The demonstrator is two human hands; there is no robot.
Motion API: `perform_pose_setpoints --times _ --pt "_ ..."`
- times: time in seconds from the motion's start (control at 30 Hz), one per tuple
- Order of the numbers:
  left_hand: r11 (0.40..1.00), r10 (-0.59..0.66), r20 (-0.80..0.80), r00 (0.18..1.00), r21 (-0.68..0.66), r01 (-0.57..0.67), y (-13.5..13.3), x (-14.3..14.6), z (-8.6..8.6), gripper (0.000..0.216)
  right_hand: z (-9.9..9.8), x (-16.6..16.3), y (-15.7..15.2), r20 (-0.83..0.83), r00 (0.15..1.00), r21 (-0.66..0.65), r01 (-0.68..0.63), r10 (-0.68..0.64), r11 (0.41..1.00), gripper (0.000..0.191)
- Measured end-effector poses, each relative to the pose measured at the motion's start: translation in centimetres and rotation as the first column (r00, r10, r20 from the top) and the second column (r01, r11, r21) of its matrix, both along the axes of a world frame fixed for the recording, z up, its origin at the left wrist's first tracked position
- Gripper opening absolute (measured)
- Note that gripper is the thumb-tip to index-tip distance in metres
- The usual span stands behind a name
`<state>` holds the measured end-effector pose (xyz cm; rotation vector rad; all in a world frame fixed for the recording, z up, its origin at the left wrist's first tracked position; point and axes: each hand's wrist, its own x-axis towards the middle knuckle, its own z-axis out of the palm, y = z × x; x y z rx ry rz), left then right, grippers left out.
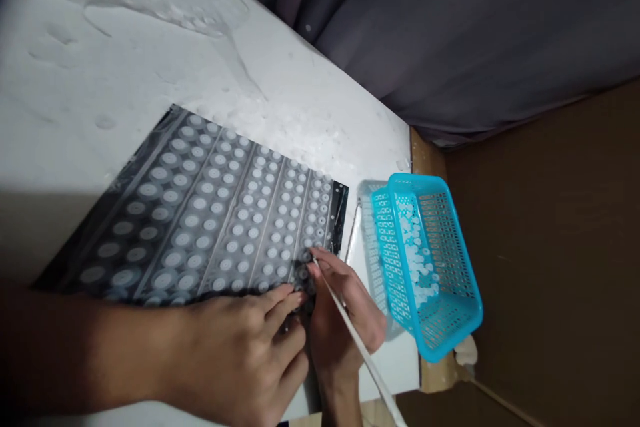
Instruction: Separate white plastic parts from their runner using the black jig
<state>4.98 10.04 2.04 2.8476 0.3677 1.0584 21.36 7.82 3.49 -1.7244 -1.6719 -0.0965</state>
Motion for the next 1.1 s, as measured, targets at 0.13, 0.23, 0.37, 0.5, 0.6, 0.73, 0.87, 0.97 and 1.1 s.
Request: perform_pose_setpoints --times 0.13,0.23,0.37,0.5,0.6,0.73,0.87,0.97,1.1 --pt "1.000 -0.016 -0.038 0.999 0.001 0.016 0.1 -0.2 0.1 0.018 0.1 1.6 0.3 -0.025 0.998 -0.040 -0.052 0.051 0.998 0.004" --pt "1.000 -0.018 -0.032 0.999 0.011 0.018 0.1 -0.3 0.0 0.020 0.3 2.4 0.7 -0.058 0.981 -0.123 -0.193 0.187 0.973 0.003" --pt "1.000 -0.017 -0.027 0.999 0.020 0.018 0.0 -0.3 -0.1 0.019 0.4 2.0 1.2 -0.060 0.976 -0.165 -0.217 0.210 0.962 0.004" --pt "1.000 -0.018 -0.030 0.999 0.007 0.019 0.0 -0.2 -0.1 0.019 0.9 1.6 1.3 -0.058 0.976 -0.159 -0.218 0.211 0.963 0.007" --pt "1.000 -0.016 -0.035 0.999 0.000 0.016 0.0 -0.1 -0.1 0.016 1.1 2.0 1.2 0.002 0.951 -0.182 -0.304 0.310 0.935 0.012" --pt "1.000 -0.023 -0.032 0.999 0.017 0.023 0.1 -0.1 0.0 0.017 0.8 2.3 1.3 0.173 0.874 -0.153 -0.432 0.455 0.889 0.023" --pt "1.000 -0.015 -0.029 0.999 0.026 0.016 0.2 -0.2 0.2 0.017 0.3 1.2 1.4 0.207 0.937 -0.085 -0.268 0.280 0.960 0.017" --pt "0.999 -0.020 -0.032 0.999 0.027 0.021 0.2 -0.2 0.1 0.017 0.4 0.4 1.7 0.018 0.994 -0.102 -0.108 0.110 0.989 0.009" --pt "0.997 -0.043 -0.028 0.999 0.058 0.044 0.3 -0.2 -0.1 0.017 1.0 0.7 2.7 -0.310 0.950 -0.168 -0.031 -0.023 0.985 0.012"
